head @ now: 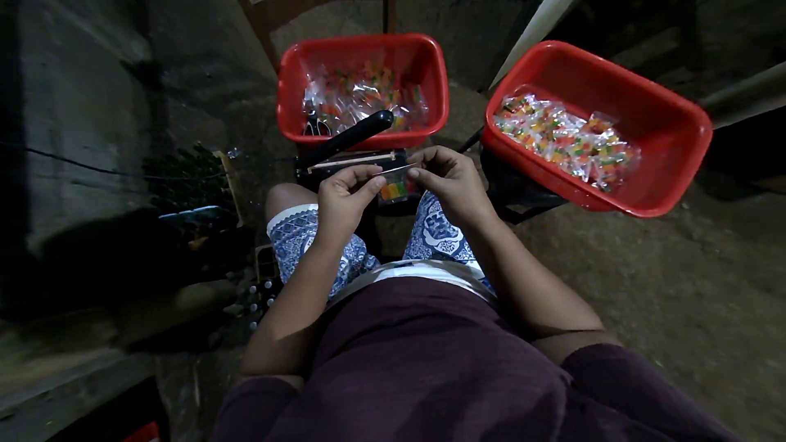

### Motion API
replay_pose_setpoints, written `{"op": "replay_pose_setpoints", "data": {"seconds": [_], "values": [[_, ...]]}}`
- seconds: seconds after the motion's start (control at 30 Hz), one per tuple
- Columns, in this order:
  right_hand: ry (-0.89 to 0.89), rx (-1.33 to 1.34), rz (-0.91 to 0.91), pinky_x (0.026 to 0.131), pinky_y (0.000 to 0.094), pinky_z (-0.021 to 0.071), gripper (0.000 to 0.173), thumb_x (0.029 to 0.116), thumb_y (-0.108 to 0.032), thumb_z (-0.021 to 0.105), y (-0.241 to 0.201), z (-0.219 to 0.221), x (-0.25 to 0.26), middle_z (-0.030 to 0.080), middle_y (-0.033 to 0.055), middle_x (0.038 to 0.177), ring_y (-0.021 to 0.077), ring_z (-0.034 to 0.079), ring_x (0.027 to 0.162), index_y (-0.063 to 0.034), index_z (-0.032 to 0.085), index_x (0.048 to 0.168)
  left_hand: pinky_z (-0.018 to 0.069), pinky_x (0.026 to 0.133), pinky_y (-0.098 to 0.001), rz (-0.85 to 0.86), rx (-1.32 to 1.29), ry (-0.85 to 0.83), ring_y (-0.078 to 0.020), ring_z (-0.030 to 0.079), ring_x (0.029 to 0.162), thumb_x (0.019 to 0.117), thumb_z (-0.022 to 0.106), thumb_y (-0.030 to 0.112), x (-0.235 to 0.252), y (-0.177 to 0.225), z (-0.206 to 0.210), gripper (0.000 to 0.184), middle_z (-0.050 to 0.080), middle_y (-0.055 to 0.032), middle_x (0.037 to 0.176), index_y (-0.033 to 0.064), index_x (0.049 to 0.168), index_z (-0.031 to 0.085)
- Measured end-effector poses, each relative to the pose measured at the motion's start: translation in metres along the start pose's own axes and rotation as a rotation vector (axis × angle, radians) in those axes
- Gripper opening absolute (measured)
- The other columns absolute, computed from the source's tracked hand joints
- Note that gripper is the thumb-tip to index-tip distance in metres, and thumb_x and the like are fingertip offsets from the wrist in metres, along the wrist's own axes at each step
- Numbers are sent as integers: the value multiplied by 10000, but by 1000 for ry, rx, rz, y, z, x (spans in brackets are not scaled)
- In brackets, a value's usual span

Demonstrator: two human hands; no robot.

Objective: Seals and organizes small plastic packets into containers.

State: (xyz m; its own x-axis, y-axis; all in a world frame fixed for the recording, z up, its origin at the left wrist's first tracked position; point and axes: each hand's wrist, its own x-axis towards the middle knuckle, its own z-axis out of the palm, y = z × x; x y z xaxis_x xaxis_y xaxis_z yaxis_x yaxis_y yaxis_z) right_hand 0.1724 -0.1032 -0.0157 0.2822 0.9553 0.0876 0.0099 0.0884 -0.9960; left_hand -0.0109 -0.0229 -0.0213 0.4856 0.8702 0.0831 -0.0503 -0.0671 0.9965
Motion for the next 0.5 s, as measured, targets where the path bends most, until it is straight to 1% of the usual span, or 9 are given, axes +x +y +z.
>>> {"op": "replay_pose_setpoints", "data": {"seconds": [0.17, 0.23, 0.3, 0.4, 0.5], "values": [[9, 54, 25, 741, 231, 571, 172, 936, -5, 661, 2, 0, 2, 654, -19, 848, 49, 637, 757, -20, 654, 1107, 596, 787, -228, 5, -2, 20, -46, 691, 818, 899, 721, -17, 2, -5, 2, 153, 726, -11, 903, -13, 1051, 705], [4, 87, 49, 759, 258, 591, 202, 931, 6, 662, 5, 0, 3, 659, -6, 855, 69, 655, 765, -13, 642, 1131, 594, 777, -229, 2, -11, 39, -48, 685, 809, 898, 714, -26, 3, -7, 3, 159, 722, -8, 905, -13, 1055, 700], [9, 115, 72, 753, 271, 597, 216, 925, 10, 665, 12, 0, 6, 647, -6, 844, 81, 657, 753, -15, 625, 1135, 595, 774, -228, -12, -8, 66, -48, 685, 816, 897, 710, -32, 4, -10, 4, 176, 715, -8, 915, -14, 1070, 685], [49, 123, 144, 730, 261, 590, 241, 916, 15, 676, 28, 4, 12, 623, -14, 826, 72, 636, 725, -26, 612, 1144, 593, 763, -246, -99, -38, 132, -64, 681, 813, 897, 708, -33, 9, -23, 7, 187, 703, -22, 911, -11, 1077, 660], [77, 139, 219, 720, 252, 572, 248, 922, 29, 677, 51, 9, 22, 614, 7, 830, 73, 618, 723, -4, 610, 1159, 591, 788, -267, -269, -102, 191, -84, 666, 821, 942, 686, 0, 16, -42, 7, 162, 674, -30, 934, -5, 1099, 648]]}}
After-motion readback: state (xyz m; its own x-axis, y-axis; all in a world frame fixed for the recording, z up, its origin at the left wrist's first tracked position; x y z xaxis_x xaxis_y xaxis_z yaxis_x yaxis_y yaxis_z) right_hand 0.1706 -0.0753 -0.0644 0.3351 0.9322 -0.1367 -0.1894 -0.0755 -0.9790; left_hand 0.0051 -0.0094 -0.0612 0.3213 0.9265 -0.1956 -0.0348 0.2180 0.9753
